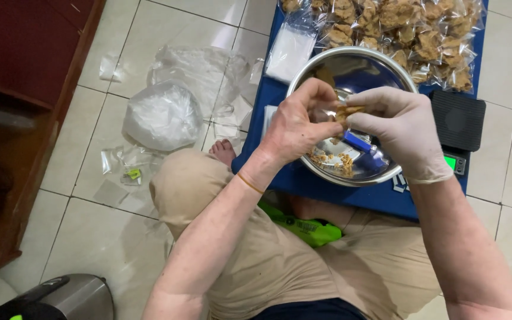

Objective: Manually portioning crackers into small plastic bags and weighing them on a digital scale for consistency.

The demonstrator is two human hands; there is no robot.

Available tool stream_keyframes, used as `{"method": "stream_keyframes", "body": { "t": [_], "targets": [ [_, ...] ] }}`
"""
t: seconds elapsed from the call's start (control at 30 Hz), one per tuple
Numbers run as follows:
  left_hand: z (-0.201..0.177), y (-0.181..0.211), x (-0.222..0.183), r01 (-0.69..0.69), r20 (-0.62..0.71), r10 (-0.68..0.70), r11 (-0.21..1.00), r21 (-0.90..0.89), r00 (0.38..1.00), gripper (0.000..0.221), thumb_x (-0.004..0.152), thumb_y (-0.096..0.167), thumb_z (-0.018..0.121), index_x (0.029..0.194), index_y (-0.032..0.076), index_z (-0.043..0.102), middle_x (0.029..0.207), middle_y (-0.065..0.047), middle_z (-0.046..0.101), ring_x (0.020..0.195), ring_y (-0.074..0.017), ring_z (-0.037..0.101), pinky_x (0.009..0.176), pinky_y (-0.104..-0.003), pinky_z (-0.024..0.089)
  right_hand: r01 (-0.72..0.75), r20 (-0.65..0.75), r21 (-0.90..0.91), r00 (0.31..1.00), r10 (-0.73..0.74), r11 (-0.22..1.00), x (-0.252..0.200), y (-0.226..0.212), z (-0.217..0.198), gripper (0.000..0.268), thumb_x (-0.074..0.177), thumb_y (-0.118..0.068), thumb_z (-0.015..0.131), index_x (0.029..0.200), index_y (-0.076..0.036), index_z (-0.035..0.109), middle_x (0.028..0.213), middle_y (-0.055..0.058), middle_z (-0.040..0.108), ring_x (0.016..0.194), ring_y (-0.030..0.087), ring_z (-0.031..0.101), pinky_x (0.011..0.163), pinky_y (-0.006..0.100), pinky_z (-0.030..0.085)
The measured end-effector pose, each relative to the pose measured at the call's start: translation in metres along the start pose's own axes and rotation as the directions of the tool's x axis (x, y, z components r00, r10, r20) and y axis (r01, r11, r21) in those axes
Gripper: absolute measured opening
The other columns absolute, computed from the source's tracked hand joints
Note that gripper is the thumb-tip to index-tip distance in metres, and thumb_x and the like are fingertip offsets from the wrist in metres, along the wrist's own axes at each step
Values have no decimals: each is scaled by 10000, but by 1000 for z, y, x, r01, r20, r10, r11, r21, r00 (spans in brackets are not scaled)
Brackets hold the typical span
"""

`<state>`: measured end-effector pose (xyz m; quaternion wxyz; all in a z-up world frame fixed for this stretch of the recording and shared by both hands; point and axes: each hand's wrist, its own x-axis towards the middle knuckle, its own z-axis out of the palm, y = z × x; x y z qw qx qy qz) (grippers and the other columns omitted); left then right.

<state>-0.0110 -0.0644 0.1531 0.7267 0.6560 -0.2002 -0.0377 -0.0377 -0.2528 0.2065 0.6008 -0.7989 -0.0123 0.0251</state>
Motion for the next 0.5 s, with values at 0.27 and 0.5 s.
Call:
{"method": "stream_keyframes", "body": {
  "t": [0.27, 0.5],
  "targets": [
    [3, -5, -2, 124, 87, -113, 983, -134, 990, 695, 714, -77, 794, 1362, 14, 562, 1077, -163, 762, 850, -173, 741, 735, -241, 630, -98, 56, -51, 993, 101, 994, -6, -18, 1, 286, 900, 11, 628, 1151, -7, 764, 899, 89, 741, 747, 99, 614, 677, 181, 498],
    [6, -9, -2, 147, 88, -132, 972, -182, 987, 706, 715, -96, 759, 1382, -12, 542, 1201, -205, 702, 1003, -264, 757, 825, -286, 660, -11, 158, -183, 987, 40, 983, -6, 4, -2, 309, 883, 47, 692, 1143, -86, 791, 958, 27, 714, 812, 90, 604, 725, 195, 496]
  ]
}}
